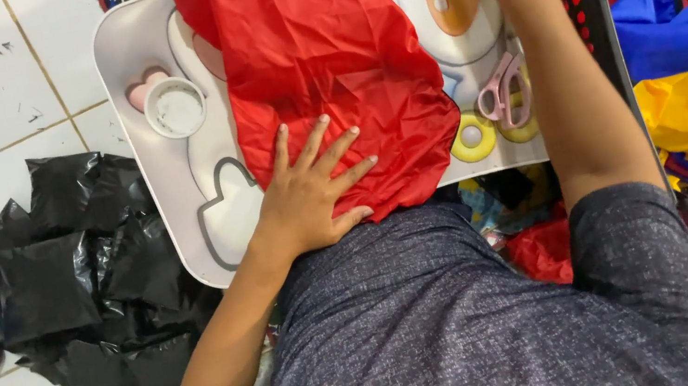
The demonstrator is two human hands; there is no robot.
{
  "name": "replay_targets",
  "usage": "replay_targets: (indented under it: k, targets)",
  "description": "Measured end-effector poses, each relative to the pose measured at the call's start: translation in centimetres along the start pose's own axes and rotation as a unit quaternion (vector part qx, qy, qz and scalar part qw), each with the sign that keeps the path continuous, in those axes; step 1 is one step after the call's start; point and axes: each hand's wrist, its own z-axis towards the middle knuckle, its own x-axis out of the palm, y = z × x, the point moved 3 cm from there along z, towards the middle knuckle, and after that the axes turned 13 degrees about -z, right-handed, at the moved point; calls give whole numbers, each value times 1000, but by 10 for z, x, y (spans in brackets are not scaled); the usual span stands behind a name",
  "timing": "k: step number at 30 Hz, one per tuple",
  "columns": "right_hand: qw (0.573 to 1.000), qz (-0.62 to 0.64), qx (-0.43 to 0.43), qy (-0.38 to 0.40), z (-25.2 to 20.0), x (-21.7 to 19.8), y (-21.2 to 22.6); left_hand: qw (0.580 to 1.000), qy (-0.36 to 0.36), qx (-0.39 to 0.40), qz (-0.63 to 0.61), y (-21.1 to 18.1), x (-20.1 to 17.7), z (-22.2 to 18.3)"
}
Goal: Trimming loose threads, folding red fabric items, and packaging them into small plastic bags.
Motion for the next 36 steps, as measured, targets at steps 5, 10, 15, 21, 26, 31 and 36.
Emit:
replay_targets:
  k: [5, 10, 15, 21, 26, 31, 36]
  targets:
    - [961, 70, -205, -170, -18, -86, 147, 1000, 2, -3, 5, -1, 1, -1]
    - [937, 119, -327, -13, -56, -81, 217, 1000, -10, 5, 1, -5, 8, -8]
    - [964, 70, -220, 129, -53, -48, 200, 1000, -12, 10, -9, -2, 8, -7]
    - [955, 153, -252, 33, -64, -68, 222, 1000, -14, 13, 0, -1, 11, -8]
    - [923, 226, -308, 40, -49, -67, 232, 1000, -8, 3, 6, 0, 18, -10]
    - [966, 179, -187, 18, -16, -45, 206, 999, -8, -2, -43, -17, -11, -3]
    - [961, 204, -179, -48, -39, -49, 220, 1000, 5, 2, -29, -7, 3, -8]
